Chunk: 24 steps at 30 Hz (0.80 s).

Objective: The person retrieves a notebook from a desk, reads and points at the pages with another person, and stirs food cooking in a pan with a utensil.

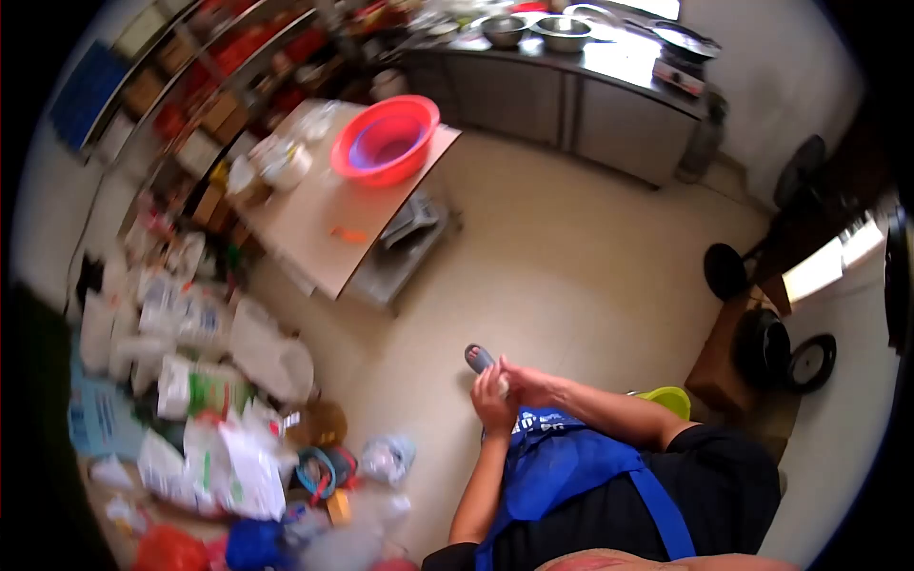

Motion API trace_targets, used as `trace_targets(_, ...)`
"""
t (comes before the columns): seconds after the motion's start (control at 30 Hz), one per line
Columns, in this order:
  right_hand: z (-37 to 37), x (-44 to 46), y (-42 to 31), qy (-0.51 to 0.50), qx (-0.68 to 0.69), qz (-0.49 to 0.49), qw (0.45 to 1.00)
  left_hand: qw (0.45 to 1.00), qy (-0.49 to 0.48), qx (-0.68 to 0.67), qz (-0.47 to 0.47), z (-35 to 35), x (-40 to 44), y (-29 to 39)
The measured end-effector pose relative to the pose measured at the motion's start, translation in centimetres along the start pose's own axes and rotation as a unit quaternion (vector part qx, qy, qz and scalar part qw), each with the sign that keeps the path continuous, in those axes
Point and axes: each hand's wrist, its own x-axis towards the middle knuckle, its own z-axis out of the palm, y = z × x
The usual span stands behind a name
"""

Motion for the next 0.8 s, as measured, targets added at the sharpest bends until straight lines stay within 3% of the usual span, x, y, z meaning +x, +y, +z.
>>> trace_targets(0.03,-1.4,1.5,-0.8,-0.08,0.009,0.0,0.997,0.994,0.005,-0.09,-0.066,1.5,1.2,-2.0)
trace_targets(0.07,-3.0,3.1,-1.3,-0.104,-0.022,-0.042,0.993,0.992,-0.058,-0.088,-0.072,2.5,2.8,-3.2)
trace_targets(0.1,-5.6,5.3,-1.9,-0.089,-0.036,-0.026,0.995,0.986,-0.123,-0.08,-0.079,3.2,4.3,-4.3)
trace_targets(0.17,-7.0,4.7,-6.5,-0.095,-0.083,0.039,0.991,0.988,-0.11,-0.093,-0.048,7.4,7.3,-6.9)
trace_targets(0.23,-4.5,2.3,-12.4,0.103,-0.145,0.092,0.98,0.961,-0.215,-0.107,-0.135,8.9,12.3,-8.8)
trace_targets(0.27,-5.2,2.2,-14.4,0.12,-0.131,0.071,0.982,0.922,-0.267,-0.149,-0.237,9.2,15.3,-9.0)
trace_targets(0.3,-6.0,2.1,-16.7,0.136,-0.118,0.047,0.982,0.95,-0.232,-0.094,-0.187,11.7,16.7,-12.1)
trace_targets(0.4,-9.9,0.9,-22.5,0.192,0.025,-0.12,0.974,0.922,-0.312,-0.064,-0.218,13.1,24.2,-14.2)
trace_targets(0.5,-13.3,-0.2,-27.2,0.297,0.206,-0.195,0.912,0.922,-0.372,0.012,-0.105,17.6,25.8,-24.6)
trace_targets(0.53,-15.8,0.1,-27.6,0.295,0.22,-0.205,0.907,0.924,-0.38,0.024,-0.05,18.4,26.8,-26.0)
trace_targets(0.57,-19.9,0.9,-27.9,0.218,0.278,-0.236,0.905,0.923,-0.384,0.033,0.005,19.5,28.3,-26.7)
trace_targets(0.6,-22.8,1.6,-29.0,0.138,0.329,-0.265,0.896,0.881,-0.463,0.072,-0.068,19.8,30.1,-26.1)
trace_targets(0.7,-25.9,0.1,-35.7,0.241,0.352,-0.248,0.87,0.705,-0.624,0.18,-0.284,23.1,32.9,-27.3)
trace_targets(0.8,-33.1,-2.4,-43.5,0.19,0.356,-0.303,0.863,0.665,-0.615,0.204,-0.371,25.3,35.9,-24.6)
